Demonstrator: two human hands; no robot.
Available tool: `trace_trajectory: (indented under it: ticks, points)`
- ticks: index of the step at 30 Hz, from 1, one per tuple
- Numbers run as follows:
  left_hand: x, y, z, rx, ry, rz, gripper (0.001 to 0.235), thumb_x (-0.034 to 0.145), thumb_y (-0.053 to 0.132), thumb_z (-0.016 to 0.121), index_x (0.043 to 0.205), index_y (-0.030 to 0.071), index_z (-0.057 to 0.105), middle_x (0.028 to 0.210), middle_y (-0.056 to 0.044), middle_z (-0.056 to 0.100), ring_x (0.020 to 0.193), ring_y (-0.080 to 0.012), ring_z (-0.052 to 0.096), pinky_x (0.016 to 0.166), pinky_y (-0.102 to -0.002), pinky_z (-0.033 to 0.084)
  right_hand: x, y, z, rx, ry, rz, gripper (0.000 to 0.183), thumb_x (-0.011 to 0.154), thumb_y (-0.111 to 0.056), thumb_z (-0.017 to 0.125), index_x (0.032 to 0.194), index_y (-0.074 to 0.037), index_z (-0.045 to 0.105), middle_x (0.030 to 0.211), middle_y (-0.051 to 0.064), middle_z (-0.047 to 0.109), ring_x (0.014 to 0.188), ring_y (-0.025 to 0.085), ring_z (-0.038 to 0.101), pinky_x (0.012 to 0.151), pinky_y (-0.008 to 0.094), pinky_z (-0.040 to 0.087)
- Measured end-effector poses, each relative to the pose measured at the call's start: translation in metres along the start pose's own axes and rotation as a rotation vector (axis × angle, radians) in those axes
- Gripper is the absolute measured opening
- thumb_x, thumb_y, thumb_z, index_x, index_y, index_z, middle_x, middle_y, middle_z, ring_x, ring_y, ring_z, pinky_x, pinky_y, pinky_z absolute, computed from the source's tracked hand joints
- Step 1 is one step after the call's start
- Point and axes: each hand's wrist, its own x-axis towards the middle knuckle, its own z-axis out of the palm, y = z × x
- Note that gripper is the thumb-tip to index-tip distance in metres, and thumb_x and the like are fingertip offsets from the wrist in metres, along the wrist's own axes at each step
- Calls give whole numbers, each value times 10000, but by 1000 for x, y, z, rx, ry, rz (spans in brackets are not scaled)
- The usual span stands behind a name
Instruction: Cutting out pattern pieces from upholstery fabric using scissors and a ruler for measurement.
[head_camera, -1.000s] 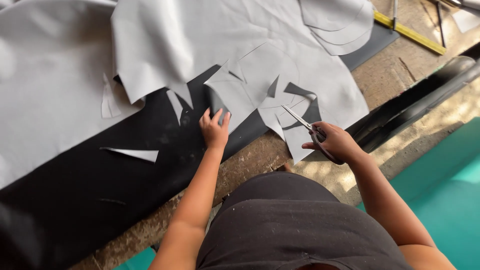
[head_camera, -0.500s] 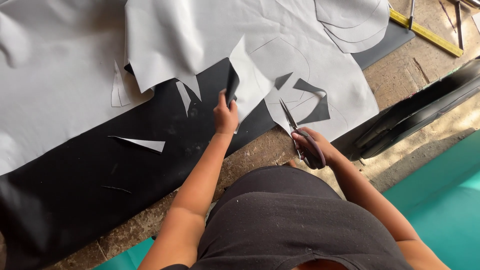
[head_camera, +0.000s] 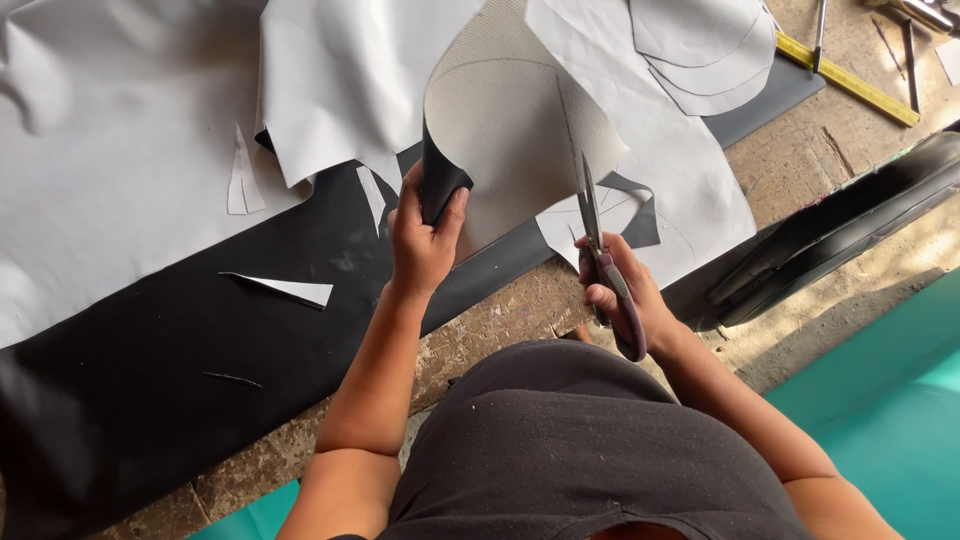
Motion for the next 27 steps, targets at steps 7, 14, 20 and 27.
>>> trace_trajectory:
  ticks: [7, 14, 20, 27]
  points:
    - [-10, 5, 4, -59, -22, 43, 349, 957, 56, 725, 1283, -16, 621, 751, -139, 700, 618, -306, 731, 531, -298, 568, -8, -18, 0, -23, 43, -54, 804, 823, -614, 693, 1360, -41, 520, 824, 104, 655, 630, 196, 669, 528, 348, 539]
    - [-14, 3, 7, -101, -15, 61, 371, 944, 38, 736, 1287, -45, 619, 793, -164, 709, 656, -332, 742, 549, -322, 570, -10, -14, 0, -75, 103, -89, 742, 842, -592, 698, 1311, -35, 554, 740, 74, 643, 599, 185, 636, 559, 338, 510]
    - [1, 15, 1, -123, -31, 80, 421, 944, 65, 747, 1316, -51, 588, 791, -157, 705, 632, -299, 736, 525, -297, 540, -9, -32, 12, -55, 168, -123, 553, 913, -502, 659, 1227, -51, 592, 518, 12, 606, 436, 140, 582, 482, 271, 464]
    - [3, 37, -4, -236, -164, 20, 460, 930, 39, 749, 1347, -45, 574, 676, -157, 659, 534, -236, 679, 475, -270, 484, 0, -22, 7, -42, 229, -245, 552, 935, -479, 650, 1209, -9, 562, 513, 13, 586, 415, 115, 542, 429, 244, 435]
